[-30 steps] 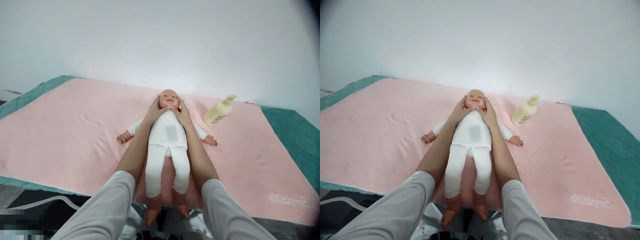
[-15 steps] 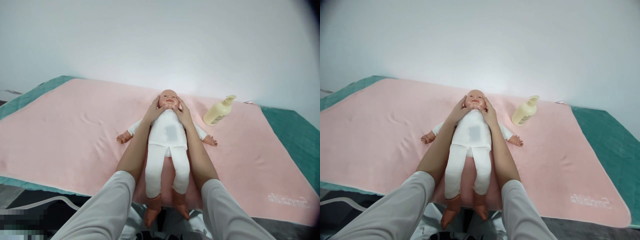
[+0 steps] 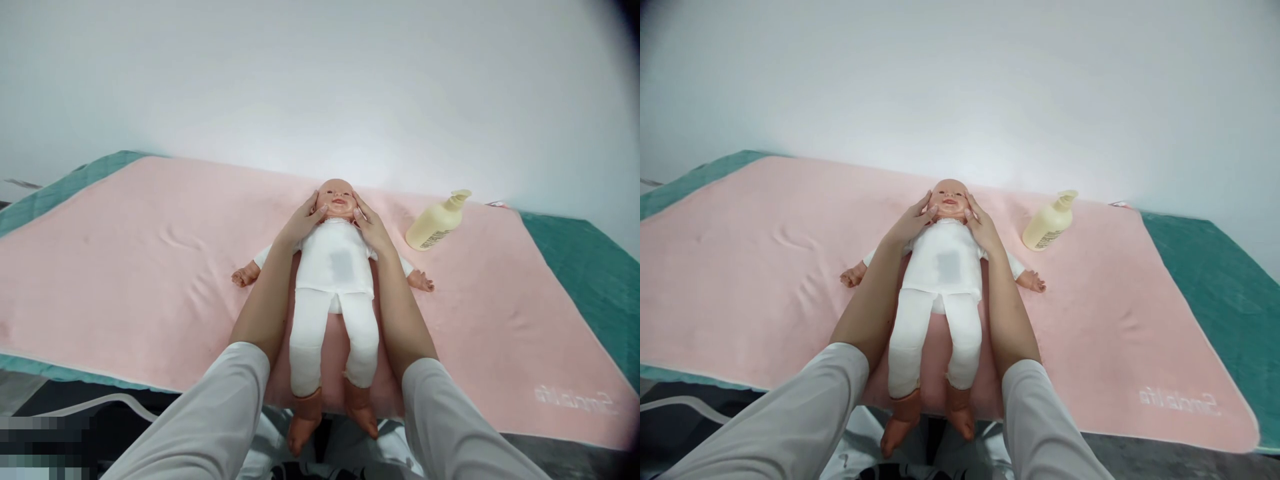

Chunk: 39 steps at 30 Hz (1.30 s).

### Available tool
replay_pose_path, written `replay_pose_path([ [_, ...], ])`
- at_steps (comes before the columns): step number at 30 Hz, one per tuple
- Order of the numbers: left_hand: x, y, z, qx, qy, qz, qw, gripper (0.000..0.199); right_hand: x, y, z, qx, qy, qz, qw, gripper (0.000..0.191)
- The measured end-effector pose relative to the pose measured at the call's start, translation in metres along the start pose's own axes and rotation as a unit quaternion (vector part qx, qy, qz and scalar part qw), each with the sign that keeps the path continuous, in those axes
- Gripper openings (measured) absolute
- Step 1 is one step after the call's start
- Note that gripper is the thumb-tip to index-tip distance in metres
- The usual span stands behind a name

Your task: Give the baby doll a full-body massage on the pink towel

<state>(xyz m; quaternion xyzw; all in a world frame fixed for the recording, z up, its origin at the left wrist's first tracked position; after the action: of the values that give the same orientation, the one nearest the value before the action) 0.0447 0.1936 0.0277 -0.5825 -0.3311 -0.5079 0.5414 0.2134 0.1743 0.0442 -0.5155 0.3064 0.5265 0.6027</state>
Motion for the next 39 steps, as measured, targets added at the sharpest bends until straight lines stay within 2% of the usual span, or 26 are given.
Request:
replay_pose_path([
  [7, 0.006, -0.001, -0.005, -0.003, -0.01, 0.006, 1.0, 0.079, -0.004, -0.001, -0.001, -0.002, -0.006, -0.009, 1.0, 0.08],
  [12, 0.011, 0.004, -0.005, -0.015, 0.003, -0.006, 1.0, 0.085, 0.003, 0.002, 0.0, -0.004, 0.007, 0.016, 1.0, 0.082],
  [19, -0.006, 0.011, 0.007, 0.018, 0.014, -0.019, 1.0, 0.103, 0.01, 0.006, 0.002, 0.033, 0.017, 0.0, 0.999, 0.093],
  [31, -0.009, 0.011, 0.011, 0.032, 0.018, -0.018, 0.999, 0.105, 0.024, 0.003, 0.003, 0.06, 0.049, -0.011, 0.997, 0.099],
  [39, -0.013, 0.01, 0.013, 0.041, 0.025, -0.013, 0.999, 0.101, 0.022, 0.0, 0.004, 0.07, 0.031, -0.02, 0.997, 0.095],
])
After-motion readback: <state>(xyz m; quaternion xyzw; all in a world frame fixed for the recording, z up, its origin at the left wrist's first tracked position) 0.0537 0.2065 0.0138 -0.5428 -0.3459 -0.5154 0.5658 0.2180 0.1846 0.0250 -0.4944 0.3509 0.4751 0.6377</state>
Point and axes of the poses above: each hand's wrist, its own z-axis towards the middle knuckle, its own y-axis out of the palm, x = y × z, the point moved 10 cm from there along z, towards the middle knuckle, and after that the axes turned 2 degrees about z, right-handed, at the moved point
